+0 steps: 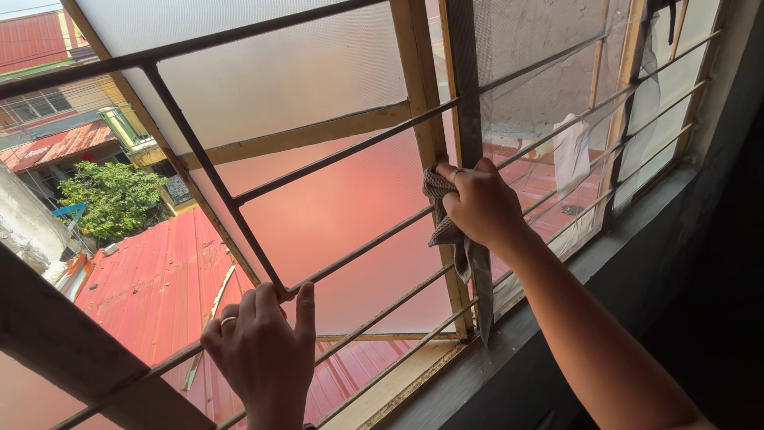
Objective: The person cleans a window using a spray bottle and a cloth. They spray the cleaning solution onto the glass and wipe it with the cloth, working across multiple panes of the window.
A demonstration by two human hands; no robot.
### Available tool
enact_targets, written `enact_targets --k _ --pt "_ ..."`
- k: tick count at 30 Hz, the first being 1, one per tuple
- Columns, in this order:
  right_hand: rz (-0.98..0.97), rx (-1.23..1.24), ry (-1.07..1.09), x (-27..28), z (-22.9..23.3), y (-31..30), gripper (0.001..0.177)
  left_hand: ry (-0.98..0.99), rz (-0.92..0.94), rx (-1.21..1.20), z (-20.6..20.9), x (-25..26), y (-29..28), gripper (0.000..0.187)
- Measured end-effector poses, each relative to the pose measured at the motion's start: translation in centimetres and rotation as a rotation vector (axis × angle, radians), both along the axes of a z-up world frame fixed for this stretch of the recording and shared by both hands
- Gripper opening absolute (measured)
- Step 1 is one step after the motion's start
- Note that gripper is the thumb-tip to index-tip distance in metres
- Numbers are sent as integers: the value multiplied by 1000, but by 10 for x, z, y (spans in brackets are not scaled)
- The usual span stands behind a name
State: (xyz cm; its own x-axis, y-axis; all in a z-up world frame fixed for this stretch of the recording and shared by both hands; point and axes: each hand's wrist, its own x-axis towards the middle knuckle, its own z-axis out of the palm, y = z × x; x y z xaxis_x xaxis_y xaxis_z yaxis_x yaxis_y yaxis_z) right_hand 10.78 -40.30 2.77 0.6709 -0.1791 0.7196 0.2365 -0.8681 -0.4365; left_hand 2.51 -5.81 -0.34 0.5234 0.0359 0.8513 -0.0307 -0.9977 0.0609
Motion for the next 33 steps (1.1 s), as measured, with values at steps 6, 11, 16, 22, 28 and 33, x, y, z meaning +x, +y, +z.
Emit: enact_targets --k 6,11,16,22,28,33 --pt "99 82 -448 14 14 -1 53 -53 13 44 -3 2 1 40" --pt "15 -74 -545 23 14 27 66 -75 32 57 -4 3 0 40" --pt "74 30 -69 4 15 4 60 -99 29 75 -5 4 2 40" --pt "213 63 -152 -65 51 -24 51 -115 50 103 -4 4 0 41" --pt "14 -290 -666 -16 136 4 55 -111 67 110 -6 4 1 41" --pt "-47 -206 -425 34 139 9 65 -66 54 67 -5 8 2 39"
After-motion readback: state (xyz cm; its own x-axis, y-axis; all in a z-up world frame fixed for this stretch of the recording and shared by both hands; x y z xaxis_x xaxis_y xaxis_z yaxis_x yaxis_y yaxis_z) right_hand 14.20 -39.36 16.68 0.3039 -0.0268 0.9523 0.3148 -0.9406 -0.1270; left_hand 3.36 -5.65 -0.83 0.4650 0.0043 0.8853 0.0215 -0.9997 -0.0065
